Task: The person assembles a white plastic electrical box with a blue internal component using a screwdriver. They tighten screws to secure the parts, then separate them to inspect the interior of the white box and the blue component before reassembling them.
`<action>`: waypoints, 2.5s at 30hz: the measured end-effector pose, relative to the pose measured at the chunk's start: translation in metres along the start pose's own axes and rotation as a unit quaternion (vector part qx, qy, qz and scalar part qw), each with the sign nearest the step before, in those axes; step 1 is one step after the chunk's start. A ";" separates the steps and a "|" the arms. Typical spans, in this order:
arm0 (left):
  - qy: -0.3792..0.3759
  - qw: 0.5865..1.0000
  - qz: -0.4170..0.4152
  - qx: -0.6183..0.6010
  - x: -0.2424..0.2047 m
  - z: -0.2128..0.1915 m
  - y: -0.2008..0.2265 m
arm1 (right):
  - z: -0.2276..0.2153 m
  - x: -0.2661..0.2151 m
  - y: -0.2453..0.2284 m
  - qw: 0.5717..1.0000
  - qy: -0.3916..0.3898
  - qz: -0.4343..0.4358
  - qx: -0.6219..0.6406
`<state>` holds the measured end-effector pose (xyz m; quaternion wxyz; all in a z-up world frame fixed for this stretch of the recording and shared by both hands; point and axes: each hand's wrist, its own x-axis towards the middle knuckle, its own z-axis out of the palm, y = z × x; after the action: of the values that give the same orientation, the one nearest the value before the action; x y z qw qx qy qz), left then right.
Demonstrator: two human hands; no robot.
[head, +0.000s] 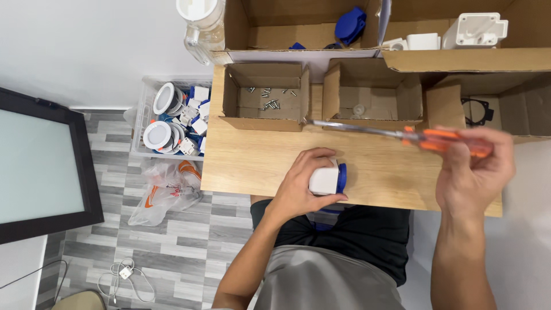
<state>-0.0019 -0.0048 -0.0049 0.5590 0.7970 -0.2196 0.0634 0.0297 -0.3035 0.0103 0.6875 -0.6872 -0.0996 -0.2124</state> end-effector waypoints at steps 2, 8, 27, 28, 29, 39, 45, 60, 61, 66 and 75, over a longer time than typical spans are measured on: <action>-0.002 0.998 0.052 0.037 0.000 0.002 -0.004 | -0.020 -0.022 0.011 0.995 0.070 0.070 0.032; -0.001 0.981 0.110 0.157 0.007 0.005 -0.003 | -0.061 -0.070 0.015 0.983 0.125 0.137 0.016; -0.014 0.985 0.152 0.076 0.005 0.014 0.006 | -0.112 -0.124 0.020 0.970 0.149 0.190 -0.035; -0.017 0.986 0.154 0.066 0.004 0.015 0.004 | -0.113 -0.124 0.019 0.970 0.146 0.192 -0.031; -0.021 0.986 0.157 0.056 0.003 0.015 0.002 | -0.113 -0.125 0.019 0.971 0.143 0.192 -0.027; -0.011 0.984 0.174 0.046 -0.002 0.017 -0.006 | -0.111 -0.127 0.016 0.977 0.117 0.177 -0.039; -0.019 0.983 0.172 0.056 -0.001 0.016 -0.005 | -0.107 -0.122 0.009 0.976 0.108 0.187 -0.044; -0.043 0.987 0.151 0.045 0.001 0.012 -0.005 | -0.131 -0.099 -0.001 0.946 -0.059 0.312 -0.073; -0.045 0.987 0.149 0.043 0.001 0.012 -0.004 | -0.140 -0.104 0.007 0.953 -0.078 0.288 -0.058; -0.044 0.986 0.154 0.038 0.003 0.012 -0.005 | -0.147 -0.101 0.010 0.962 -0.129 0.239 -0.026; -0.038 0.987 0.153 0.036 0.003 0.012 -0.003 | -0.146 -0.098 0.011 0.972 -0.132 0.179 -0.081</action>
<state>-0.0003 -0.0162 -0.0108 0.5046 0.7758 -0.3573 0.1256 -0.0758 -0.4329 -0.0469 0.6372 -0.7693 -0.0472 -0.0005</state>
